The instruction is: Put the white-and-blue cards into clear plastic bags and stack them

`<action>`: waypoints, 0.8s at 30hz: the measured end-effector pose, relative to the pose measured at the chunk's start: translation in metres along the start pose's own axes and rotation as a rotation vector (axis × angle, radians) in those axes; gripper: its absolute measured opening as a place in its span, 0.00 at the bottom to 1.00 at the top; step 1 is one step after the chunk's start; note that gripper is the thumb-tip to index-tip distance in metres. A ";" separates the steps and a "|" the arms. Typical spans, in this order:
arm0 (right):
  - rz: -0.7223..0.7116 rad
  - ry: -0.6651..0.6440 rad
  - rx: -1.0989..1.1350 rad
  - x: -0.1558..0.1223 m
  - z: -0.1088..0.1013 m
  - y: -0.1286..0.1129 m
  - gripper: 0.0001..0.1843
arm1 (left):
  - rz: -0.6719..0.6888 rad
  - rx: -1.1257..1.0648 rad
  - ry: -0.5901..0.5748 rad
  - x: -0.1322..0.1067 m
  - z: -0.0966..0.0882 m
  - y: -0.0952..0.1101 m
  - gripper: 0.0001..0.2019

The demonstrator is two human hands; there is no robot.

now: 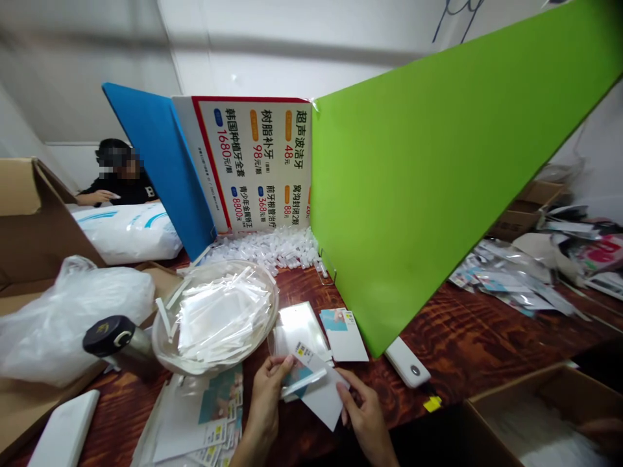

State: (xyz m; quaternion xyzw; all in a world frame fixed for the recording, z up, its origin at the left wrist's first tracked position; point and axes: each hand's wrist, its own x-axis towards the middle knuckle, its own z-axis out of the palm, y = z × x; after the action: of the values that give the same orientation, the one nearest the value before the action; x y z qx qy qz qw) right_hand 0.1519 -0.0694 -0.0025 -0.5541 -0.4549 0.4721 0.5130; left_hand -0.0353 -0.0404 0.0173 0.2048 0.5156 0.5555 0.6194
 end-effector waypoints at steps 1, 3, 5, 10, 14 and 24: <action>0.008 -0.007 0.014 0.001 0.001 0.003 0.27 | 0.011 -0.003 0.001 -0.001 0.000 0.001 0.21; 0.026 0.001 0.050 0.003 0.004 0.007 0.27 | 0.027 -0.006 -0.001 -0.004 0.002 0.002 0.21; 0.043 0.033 0.095 0.002 0.011 0.008 0.28 | 0.021 -0.008 -0.017 -0.005 0.005 0.000 0.25; 0.033 0.037 0.205 -0.009 0.034 0.004 0.35 | -0.021 0.007 -0.155 -0.007 0.012 -0.009 0.33; -0.140 0.094 0.212 -0.014 0.039 0.014 0.40 | -0.018 0.049 -0.292 -0.011 0.010 -0.012 0.29; -0.297 -0.165 -0.200 -0.020 0.014 0.015 0.38 | 0.081 0.394 -0.447 -0.045 -0.039 0.029 0.26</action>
State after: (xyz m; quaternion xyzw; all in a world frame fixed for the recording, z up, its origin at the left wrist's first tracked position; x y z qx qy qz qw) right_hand 0.1357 -0.0883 -0.0163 -0.4887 -0.6166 0.3875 0.4805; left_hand -0.0761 -0.0848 0.0447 0.4585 0.4558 0.4101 0.6433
